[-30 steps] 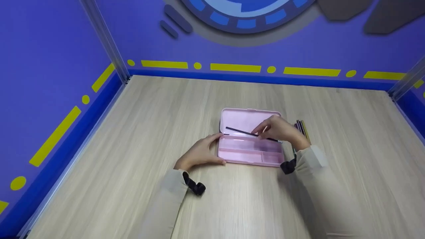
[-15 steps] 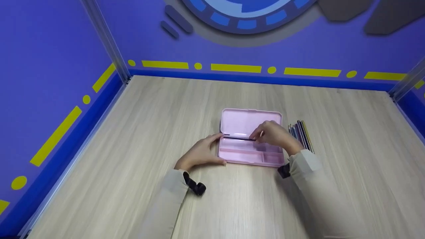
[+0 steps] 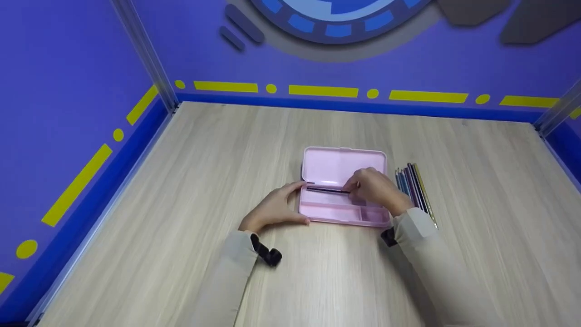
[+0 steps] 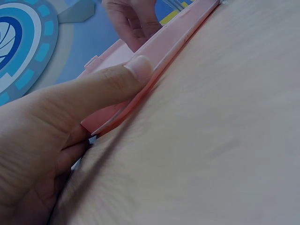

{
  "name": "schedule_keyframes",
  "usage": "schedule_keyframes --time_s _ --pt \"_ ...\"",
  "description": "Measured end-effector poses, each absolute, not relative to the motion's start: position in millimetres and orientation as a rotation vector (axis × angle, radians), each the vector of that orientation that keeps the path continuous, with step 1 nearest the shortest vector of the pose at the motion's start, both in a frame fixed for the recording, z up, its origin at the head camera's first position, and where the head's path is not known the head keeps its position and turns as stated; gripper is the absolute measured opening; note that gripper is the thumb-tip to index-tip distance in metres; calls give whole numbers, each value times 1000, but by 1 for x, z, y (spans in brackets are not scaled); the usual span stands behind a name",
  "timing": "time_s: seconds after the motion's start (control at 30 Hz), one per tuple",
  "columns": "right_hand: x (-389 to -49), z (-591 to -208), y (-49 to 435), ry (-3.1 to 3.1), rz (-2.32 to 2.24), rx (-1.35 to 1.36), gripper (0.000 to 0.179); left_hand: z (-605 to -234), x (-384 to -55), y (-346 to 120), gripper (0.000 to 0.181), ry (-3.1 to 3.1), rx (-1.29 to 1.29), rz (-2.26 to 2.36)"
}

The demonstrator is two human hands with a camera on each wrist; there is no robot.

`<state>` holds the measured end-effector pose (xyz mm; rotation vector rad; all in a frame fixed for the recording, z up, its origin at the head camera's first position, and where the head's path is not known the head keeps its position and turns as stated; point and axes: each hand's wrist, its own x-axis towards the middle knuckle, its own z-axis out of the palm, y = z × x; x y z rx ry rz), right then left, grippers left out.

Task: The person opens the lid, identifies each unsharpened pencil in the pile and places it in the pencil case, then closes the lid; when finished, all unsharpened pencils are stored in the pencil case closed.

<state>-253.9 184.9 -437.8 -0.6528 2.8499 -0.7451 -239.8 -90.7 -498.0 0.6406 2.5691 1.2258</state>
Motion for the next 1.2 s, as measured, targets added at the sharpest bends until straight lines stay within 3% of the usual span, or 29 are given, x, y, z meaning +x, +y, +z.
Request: schedule_keyframes --time_s 1.2 --pt "-254 -439 189 2791 -846 -547 18 -499 -241 -91 105 2578 676 1231"
